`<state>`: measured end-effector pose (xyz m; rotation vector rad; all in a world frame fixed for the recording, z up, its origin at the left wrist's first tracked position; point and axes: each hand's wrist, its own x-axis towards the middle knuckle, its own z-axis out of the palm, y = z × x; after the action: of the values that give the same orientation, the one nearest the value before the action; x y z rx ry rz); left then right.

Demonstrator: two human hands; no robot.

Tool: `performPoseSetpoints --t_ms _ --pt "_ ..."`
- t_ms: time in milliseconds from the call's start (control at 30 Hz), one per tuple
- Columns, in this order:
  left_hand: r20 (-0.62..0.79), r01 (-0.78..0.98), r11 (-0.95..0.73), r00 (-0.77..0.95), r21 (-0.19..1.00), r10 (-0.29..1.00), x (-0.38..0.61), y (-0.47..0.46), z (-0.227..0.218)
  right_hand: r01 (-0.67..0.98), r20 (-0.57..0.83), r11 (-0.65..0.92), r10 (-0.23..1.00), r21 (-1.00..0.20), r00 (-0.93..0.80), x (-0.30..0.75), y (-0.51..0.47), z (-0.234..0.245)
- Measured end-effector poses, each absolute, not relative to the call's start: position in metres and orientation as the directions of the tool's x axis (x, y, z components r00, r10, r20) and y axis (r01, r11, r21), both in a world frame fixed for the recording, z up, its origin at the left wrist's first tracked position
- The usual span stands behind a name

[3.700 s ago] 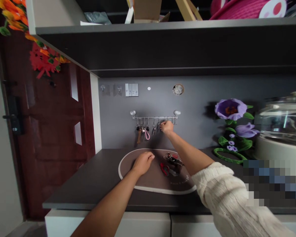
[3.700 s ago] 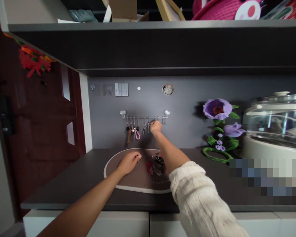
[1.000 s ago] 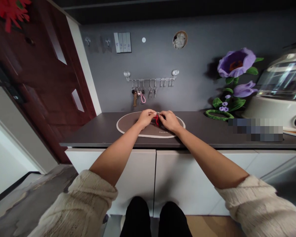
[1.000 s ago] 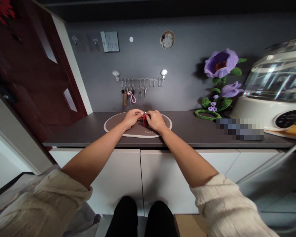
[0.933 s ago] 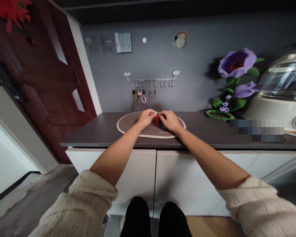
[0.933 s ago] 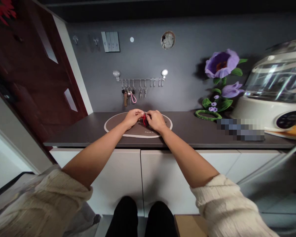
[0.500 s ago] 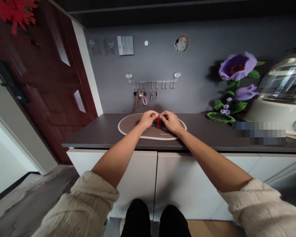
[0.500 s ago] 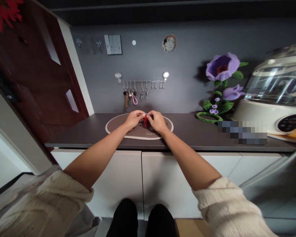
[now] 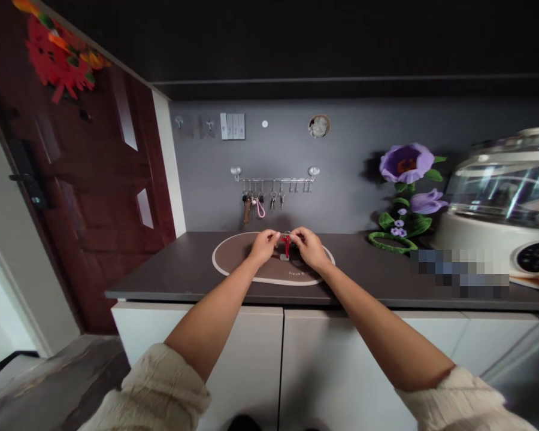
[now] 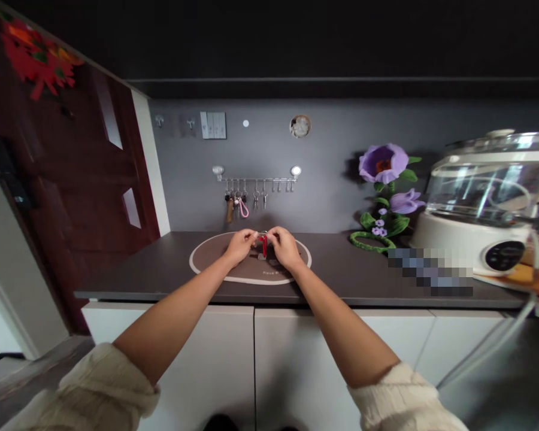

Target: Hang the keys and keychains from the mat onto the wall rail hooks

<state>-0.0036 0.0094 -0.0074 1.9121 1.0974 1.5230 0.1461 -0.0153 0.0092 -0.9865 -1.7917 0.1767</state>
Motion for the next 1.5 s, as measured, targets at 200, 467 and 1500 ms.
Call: performPoseSetpoints --t_ms 200,467,1500 --pt "0.617 0.55 -0.543 0.063 0.635 0.785 -0.004 0.011 -0.009 0.322 0.648 0.63 0.759 -0.707 -0.064 0.149 -0.009 0.008" --pt "0.557 0.49 -0.502 0.038 0.713 0.829 -0.004 0.021 -0.014 -0.053 0.484 0.482 0.875 -0.874 -0.03 0.144 0.0 0.035" --pt "0.496 0.42 -0.469 0.051 0.777 0.867 -0.002 0.03 -0.022 -0.144 0.254 0.316 0.906 -0.938 0.338 0.12 0.109 0.108"
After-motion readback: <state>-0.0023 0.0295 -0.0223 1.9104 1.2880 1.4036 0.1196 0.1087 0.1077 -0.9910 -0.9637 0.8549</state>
